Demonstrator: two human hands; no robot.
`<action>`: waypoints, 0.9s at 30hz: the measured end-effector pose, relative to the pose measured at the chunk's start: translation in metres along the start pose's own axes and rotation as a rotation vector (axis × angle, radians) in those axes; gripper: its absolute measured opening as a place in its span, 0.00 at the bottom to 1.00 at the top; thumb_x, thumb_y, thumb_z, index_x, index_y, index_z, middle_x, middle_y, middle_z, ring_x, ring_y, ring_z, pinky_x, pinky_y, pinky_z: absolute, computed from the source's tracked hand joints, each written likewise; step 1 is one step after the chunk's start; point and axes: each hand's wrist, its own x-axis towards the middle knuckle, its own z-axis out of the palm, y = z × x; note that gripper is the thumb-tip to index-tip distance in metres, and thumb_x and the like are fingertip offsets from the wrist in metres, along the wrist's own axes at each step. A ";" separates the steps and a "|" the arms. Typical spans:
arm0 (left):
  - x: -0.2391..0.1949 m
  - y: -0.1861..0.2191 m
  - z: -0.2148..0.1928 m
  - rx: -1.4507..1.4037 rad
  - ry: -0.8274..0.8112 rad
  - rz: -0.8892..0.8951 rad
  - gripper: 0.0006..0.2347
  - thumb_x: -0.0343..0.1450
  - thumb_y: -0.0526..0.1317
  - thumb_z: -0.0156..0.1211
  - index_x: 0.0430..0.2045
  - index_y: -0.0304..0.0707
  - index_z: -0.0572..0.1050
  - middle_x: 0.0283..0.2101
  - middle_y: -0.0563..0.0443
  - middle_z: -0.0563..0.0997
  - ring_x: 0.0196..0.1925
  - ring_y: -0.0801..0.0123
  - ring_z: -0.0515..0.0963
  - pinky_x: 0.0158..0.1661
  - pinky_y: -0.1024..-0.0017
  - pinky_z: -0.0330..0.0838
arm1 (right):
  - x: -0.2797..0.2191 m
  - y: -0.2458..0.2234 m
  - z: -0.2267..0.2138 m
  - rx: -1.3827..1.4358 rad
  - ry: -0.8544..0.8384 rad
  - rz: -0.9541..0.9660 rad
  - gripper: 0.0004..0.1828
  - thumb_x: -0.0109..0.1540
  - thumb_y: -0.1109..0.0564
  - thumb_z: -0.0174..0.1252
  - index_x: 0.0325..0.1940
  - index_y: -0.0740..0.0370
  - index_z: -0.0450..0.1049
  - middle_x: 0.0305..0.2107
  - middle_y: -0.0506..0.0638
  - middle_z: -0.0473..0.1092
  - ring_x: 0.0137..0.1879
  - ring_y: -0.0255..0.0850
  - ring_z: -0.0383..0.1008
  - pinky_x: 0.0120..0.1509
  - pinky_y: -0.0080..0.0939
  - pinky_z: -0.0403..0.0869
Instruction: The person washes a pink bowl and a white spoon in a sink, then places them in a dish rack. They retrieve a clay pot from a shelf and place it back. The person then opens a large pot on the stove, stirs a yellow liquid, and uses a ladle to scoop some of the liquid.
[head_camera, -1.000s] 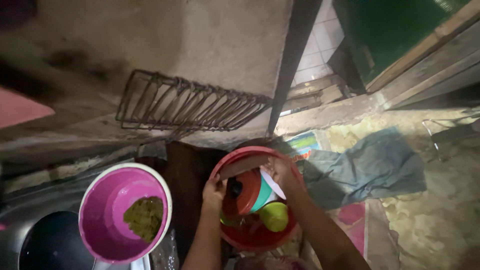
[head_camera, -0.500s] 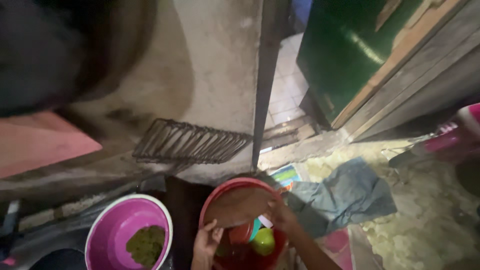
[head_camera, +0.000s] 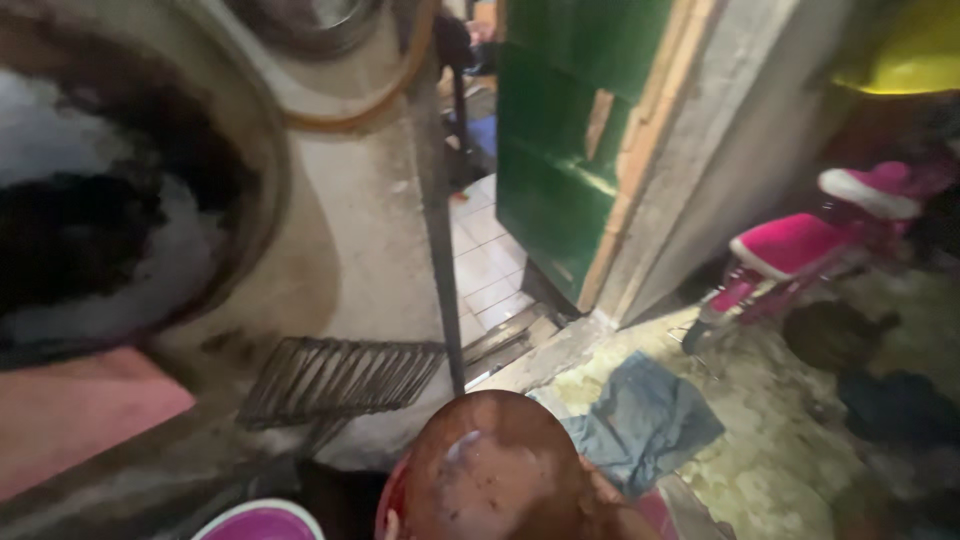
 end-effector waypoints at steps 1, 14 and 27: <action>-0.004 0.003 0.009 0.018 -0.020 0.000 0.18 0.71 0.41 0.53 0.57 0.41 0.70 0.53 0.47 0.75 0.53 0.58 0.72 0.56 0.57 0.67 | -0.008 -0.006 0.004 -0.006 -0.002 -0.029 0.38 0.60 0.63 0.56 0.74 0.53 0.55 0.47 0.51 0.74 0.48 0.42 0.76 0.53 0.43 0.73; -0.151 -0.022 0.123 0.105 -0.293 0.193 0.24 0.75 0.52 0.46 0.62 0.36 0.69 0.63 0.45 0.75 0.65 0.54 0.71 0.63 0.54 0.63 | -0.125 -0.047 0.022 -0.260 0.258 -0.363 0.40 0.61 0.59 0.59 0.78 0.51 0.57 0.37 0.45 0.72 0.37 0.34 0.69 0.39 0.34 0.66; -0.241 -0.177 0.197 0.314 -0.582 0.056 0.19 0.76 0.49 0.50 0.57 0.37 0.72 0.56 0.49 0.80 0.57 0.63 0.78 0.57 0.58 0.70 | -0.358 -0.055 -0.009 -0.211 0.415 -0.770 0.37 0.63 0.59 0.59 0.76 0.61 0.56 0.50 0.55 0.76 0.54 0.44 0.76 0.59 0.48 0.72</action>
